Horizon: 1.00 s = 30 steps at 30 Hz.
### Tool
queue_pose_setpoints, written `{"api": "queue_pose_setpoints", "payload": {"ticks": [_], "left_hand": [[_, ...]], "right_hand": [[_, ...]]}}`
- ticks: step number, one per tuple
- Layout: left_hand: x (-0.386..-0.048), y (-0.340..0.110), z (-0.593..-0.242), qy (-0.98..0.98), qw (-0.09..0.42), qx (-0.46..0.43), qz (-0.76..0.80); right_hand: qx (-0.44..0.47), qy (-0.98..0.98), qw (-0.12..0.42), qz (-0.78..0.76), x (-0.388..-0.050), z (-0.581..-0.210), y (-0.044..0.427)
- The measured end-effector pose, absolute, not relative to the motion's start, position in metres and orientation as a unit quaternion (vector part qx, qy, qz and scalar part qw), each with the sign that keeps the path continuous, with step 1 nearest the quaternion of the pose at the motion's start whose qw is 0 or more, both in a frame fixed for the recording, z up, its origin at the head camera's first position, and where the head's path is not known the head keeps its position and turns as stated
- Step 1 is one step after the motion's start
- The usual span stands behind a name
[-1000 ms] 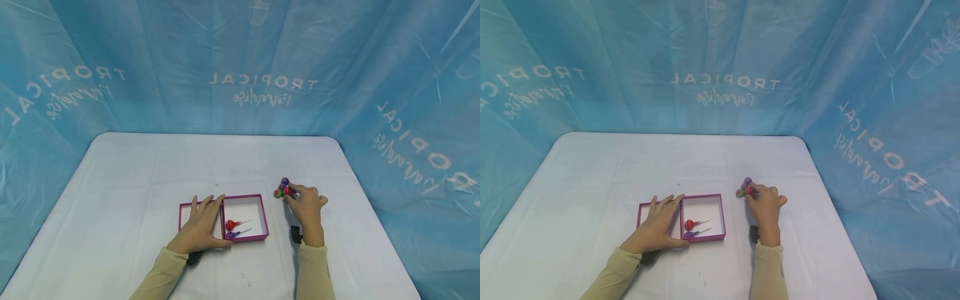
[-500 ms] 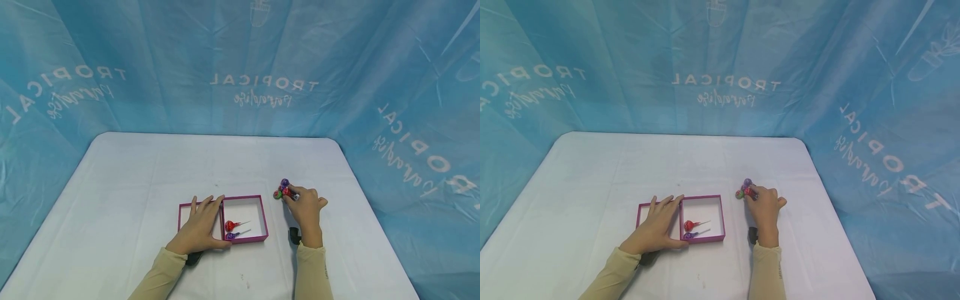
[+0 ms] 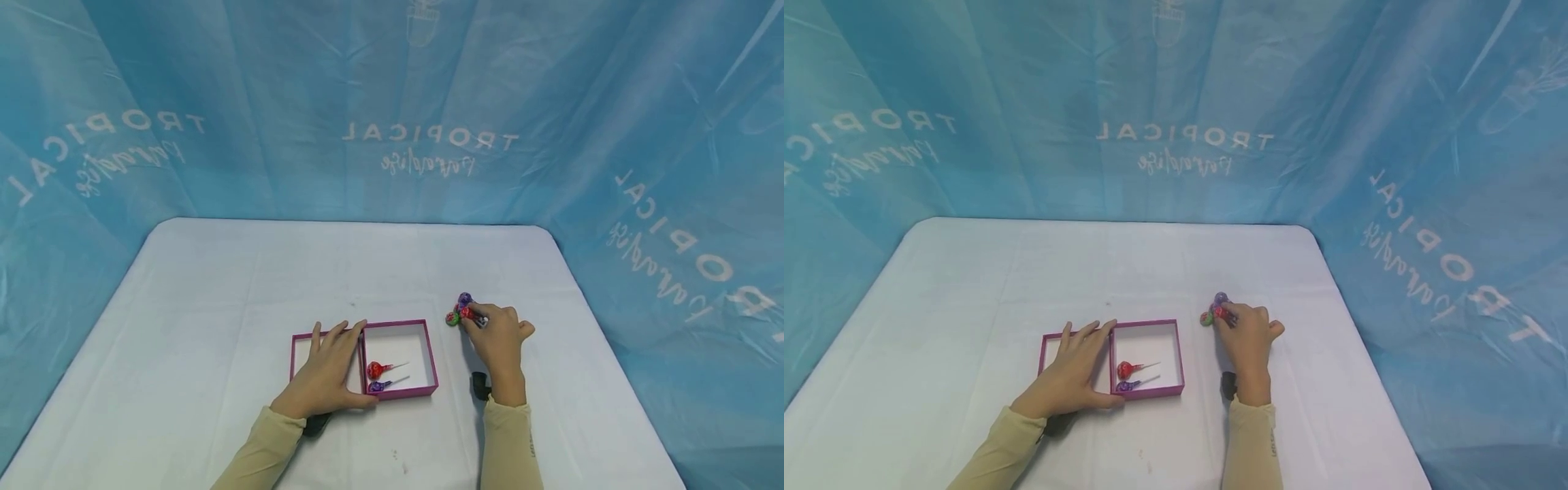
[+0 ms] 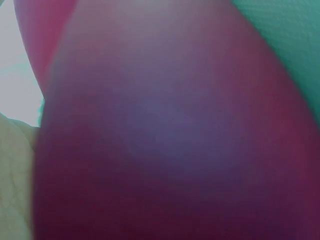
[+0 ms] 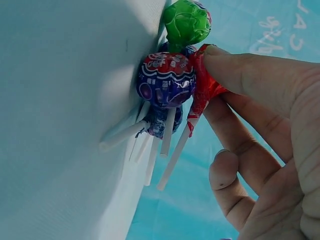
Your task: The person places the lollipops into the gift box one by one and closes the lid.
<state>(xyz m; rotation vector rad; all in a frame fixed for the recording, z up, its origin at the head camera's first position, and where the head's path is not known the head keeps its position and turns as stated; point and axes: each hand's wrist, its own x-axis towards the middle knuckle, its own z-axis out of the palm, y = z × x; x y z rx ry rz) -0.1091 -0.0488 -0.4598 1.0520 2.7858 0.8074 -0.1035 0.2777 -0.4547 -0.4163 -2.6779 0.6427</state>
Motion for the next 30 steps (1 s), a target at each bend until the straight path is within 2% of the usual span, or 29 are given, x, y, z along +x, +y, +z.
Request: {"api": "queue_pose_setpoints", "payload": {"ticks": [17, 24, 30], "left_hand": [[-0.11, -0.049, -0.466, 0.907, 0.031, 0.338, 0.247], [-0.11, -0.049, -0.467, 0.905, 0.023, 0.341, 0.253], [-0.111, -0.048, -0.467, 0.905, 0.035, 0.336, 0.257]], "right_hand": [[-0.111, -0.945, 0.211, 0.225, -0.103, -0.447, 0.264], [-0.051, -0.938, 0.25, 0.235, -0.095, -0.43, 0.245], [-0.008, -0.933, 0.266, 0.241, -0.087, -0.422, 0.228]]}}
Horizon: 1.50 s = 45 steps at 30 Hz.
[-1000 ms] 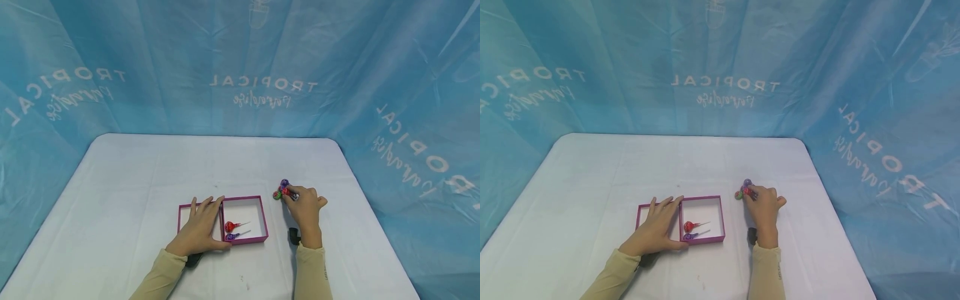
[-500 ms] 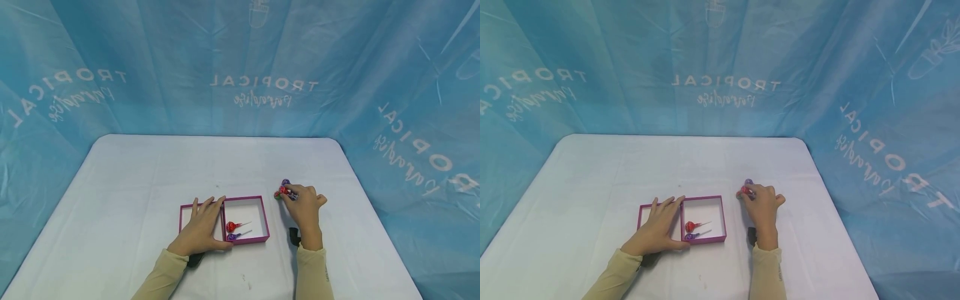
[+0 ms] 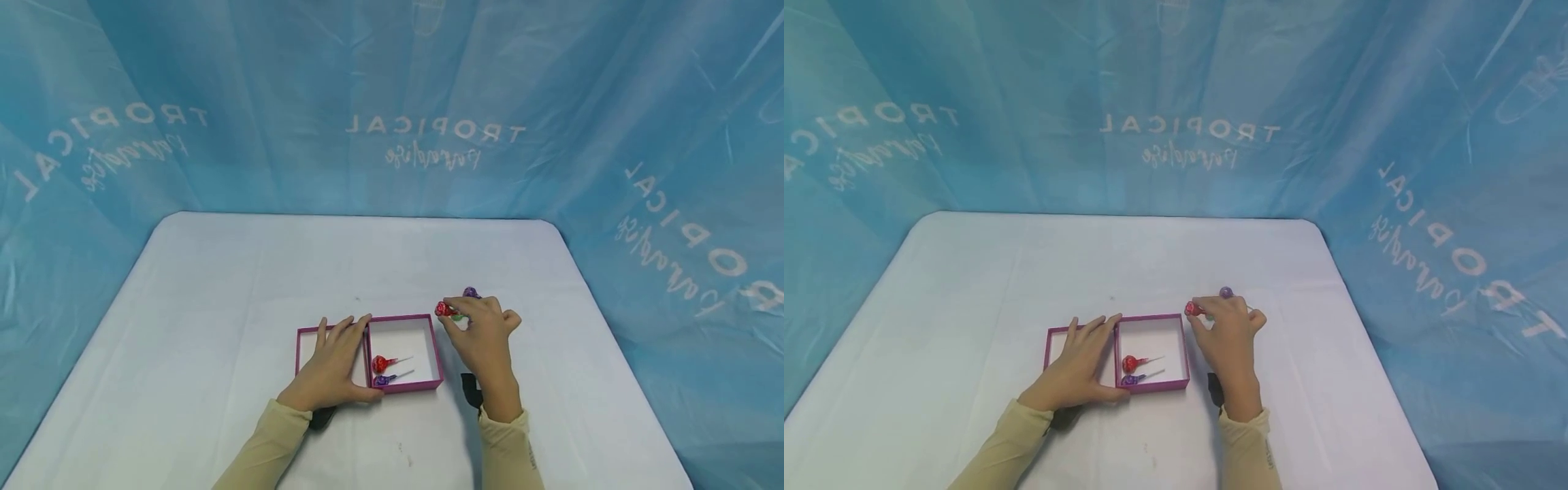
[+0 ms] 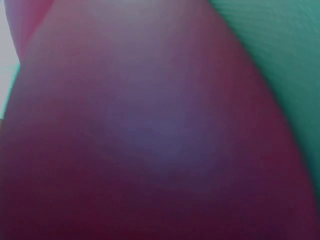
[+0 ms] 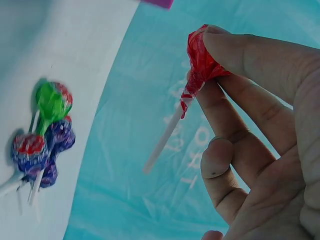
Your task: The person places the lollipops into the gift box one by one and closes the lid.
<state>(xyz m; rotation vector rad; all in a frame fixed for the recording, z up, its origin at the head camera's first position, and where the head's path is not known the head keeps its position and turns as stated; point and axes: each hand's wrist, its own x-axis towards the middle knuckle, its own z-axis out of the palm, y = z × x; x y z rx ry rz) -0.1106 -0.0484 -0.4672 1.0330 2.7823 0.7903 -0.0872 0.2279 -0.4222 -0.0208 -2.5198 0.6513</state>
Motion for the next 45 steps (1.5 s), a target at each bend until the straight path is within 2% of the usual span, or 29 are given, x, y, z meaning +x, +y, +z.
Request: {"api": "queue_pose_setpoints", "payload": {"ticks": [25, 45], "left_hand": [[-0.112, -0.042, -0.467, 0.903, 0.034, 0.343, 0.256], [-0.112, -0.048, -0.468, 0.902, 0.013, 0.347, 0.258]], "right_hand": [[0.071, -0.944, 0.231, 0.224, -0.081, -0.422, 0.198], [0.133, -0.944, 0.202, 0.225, -0.075, -0.43, 0.166]]}}
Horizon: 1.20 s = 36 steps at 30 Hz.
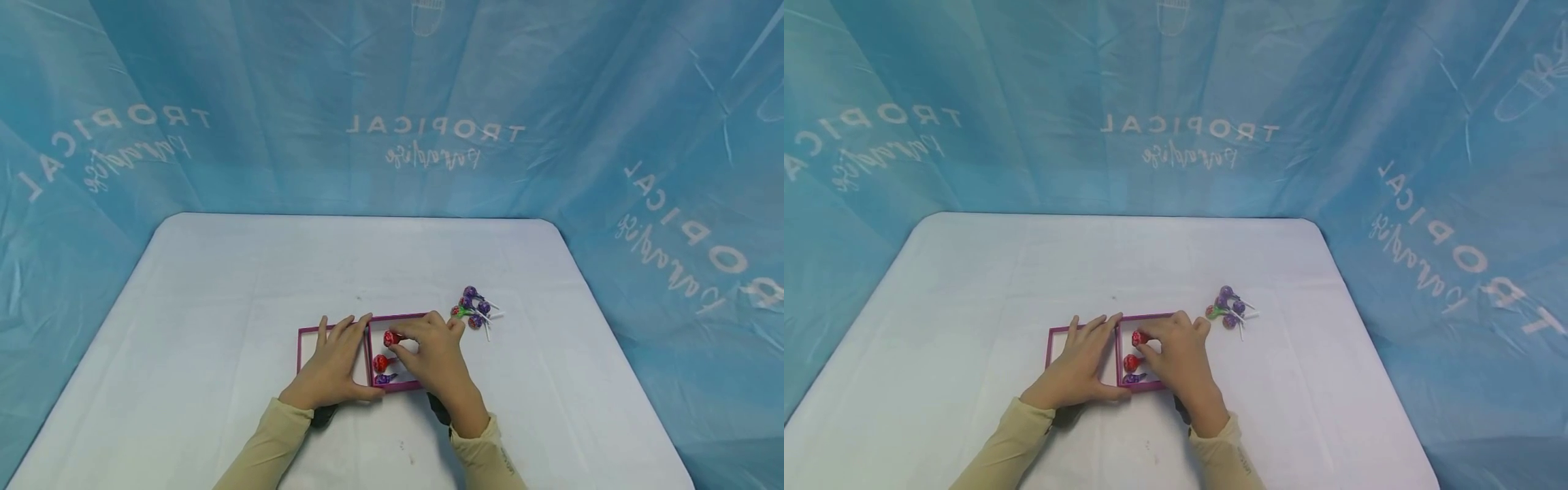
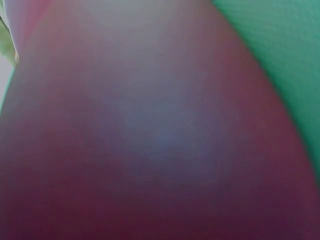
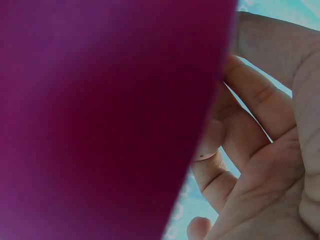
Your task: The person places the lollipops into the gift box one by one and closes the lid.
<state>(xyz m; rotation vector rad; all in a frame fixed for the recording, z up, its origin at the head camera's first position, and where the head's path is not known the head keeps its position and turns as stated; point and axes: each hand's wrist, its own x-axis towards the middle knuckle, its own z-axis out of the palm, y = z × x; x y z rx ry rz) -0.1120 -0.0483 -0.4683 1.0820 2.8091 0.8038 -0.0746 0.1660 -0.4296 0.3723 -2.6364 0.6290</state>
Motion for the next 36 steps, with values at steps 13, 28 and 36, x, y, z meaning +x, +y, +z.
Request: {"api": "queue_pose_setpoints", "payload": {"ticks": [13, 28, 36], "left_hand": [[-0.111, -0.048, -0.468, 0.903, 0.019, 0.345, 0.256], [-0.109, -0.049, -0.468, 0.904, 0.021, 0.346, 0.25], [-0.111, -0.048, -0.468, 0.905, 0.018, 0.343, 0.251]], "right_hand": [[0.133, -0.951, 0.167, 0.223, -0.075, -0.438, 0.16], [0.114, -0.96, 0.127, 0.22, -0.076, -0.443, 0.155], [0.114, -0.962, 0.125, 0.216, -0.078, -0.446, 0.154]]}}
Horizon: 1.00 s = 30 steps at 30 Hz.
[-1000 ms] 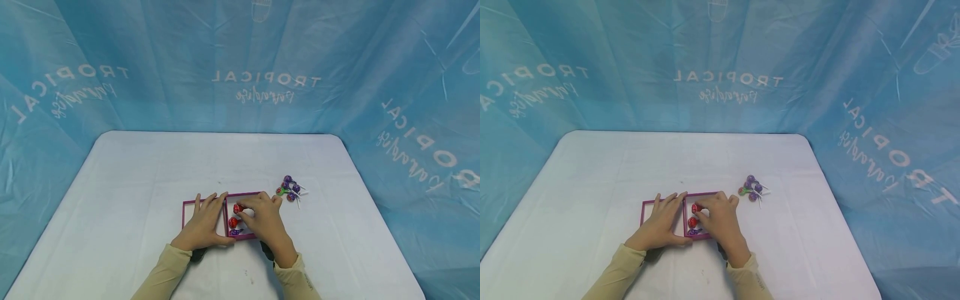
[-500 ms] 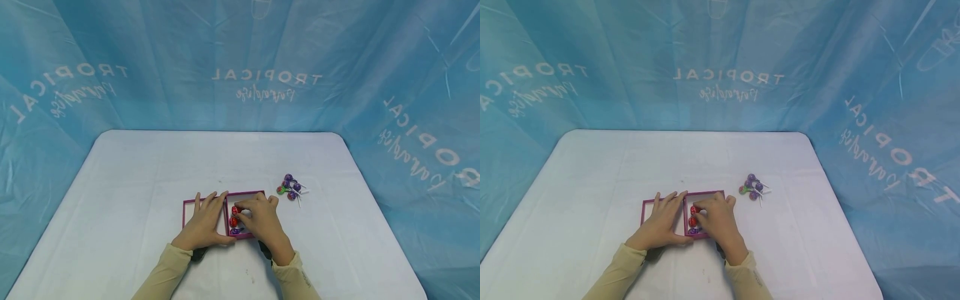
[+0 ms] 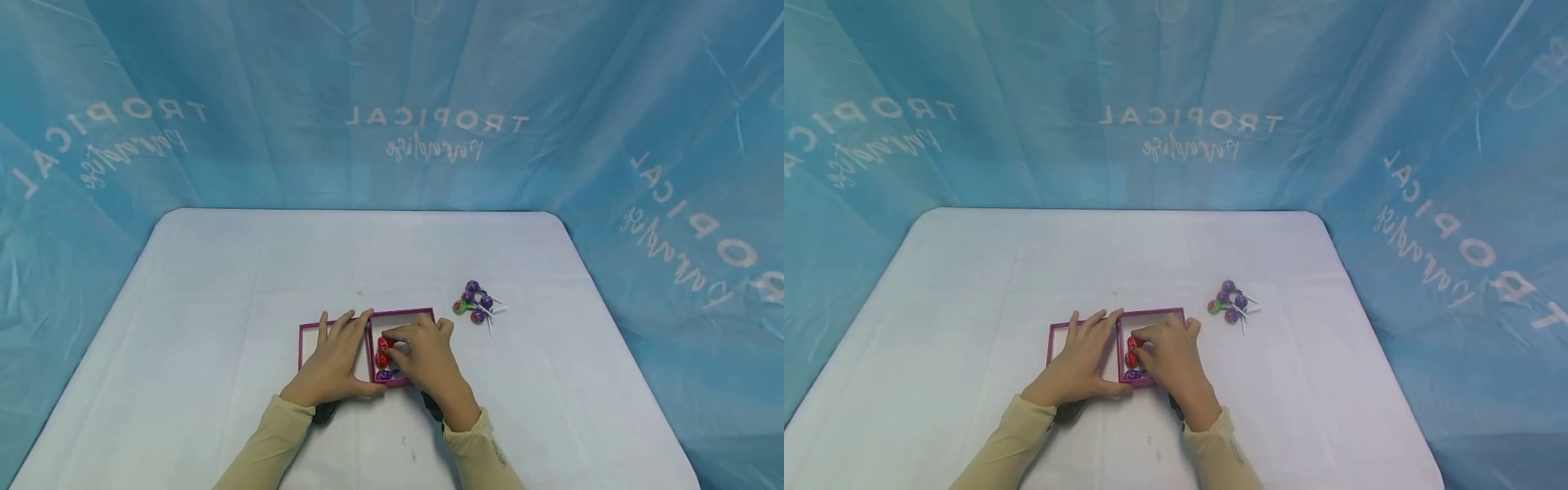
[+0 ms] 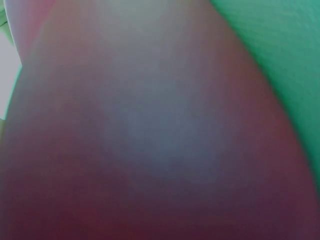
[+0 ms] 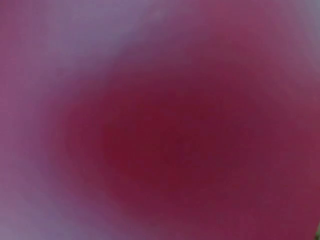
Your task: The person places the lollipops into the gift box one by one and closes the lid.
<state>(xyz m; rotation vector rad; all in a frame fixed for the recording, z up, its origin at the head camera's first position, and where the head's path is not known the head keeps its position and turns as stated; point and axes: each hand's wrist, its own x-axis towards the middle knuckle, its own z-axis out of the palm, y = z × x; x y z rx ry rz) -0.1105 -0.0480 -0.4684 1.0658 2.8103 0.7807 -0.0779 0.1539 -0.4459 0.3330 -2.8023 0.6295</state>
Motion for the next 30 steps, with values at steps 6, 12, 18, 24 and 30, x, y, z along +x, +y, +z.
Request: {"api": "queue_pose_setpoints", "payload": {"ticks": [6, 12, 18, 24, 30], "left_hand": [[-0.1111, -0.0476, -0.4695, 0.904, 0.015, 0.344, 0.254], [-0.1119, -0.0476, -0.4699, 0.904, 0.011, 0.344, 0.255], [-0.111, -0.0475, -0.469, 0.902, 0.013, 0.346, 0.256], [-0.1107, -0.0477, -0.4676, 0.903, 0.008, 0.347, 0.254], [-0.1106, -0.0481, -0.4671, 0.9, 0.009, 0.349, 0.26]], "right_hand": [[0.109, -0.965, 0.116, 0.208, -0.0784, -0.4459, 0.1531], [0.108, -0.969, 0.105, 0.194, -0.0794, -0.446, 0.1523], [0.103, -0.971, 0.096, 0.191, -0.0796, -0.4476, 0.1521], [0.098, -0.974, 0.093, 0.181, -0.0804, -0.4484, 0.1515], [0.097, -0.976, 0.089, 0.175, -0.0798, -0.4472, 0.15]]}}
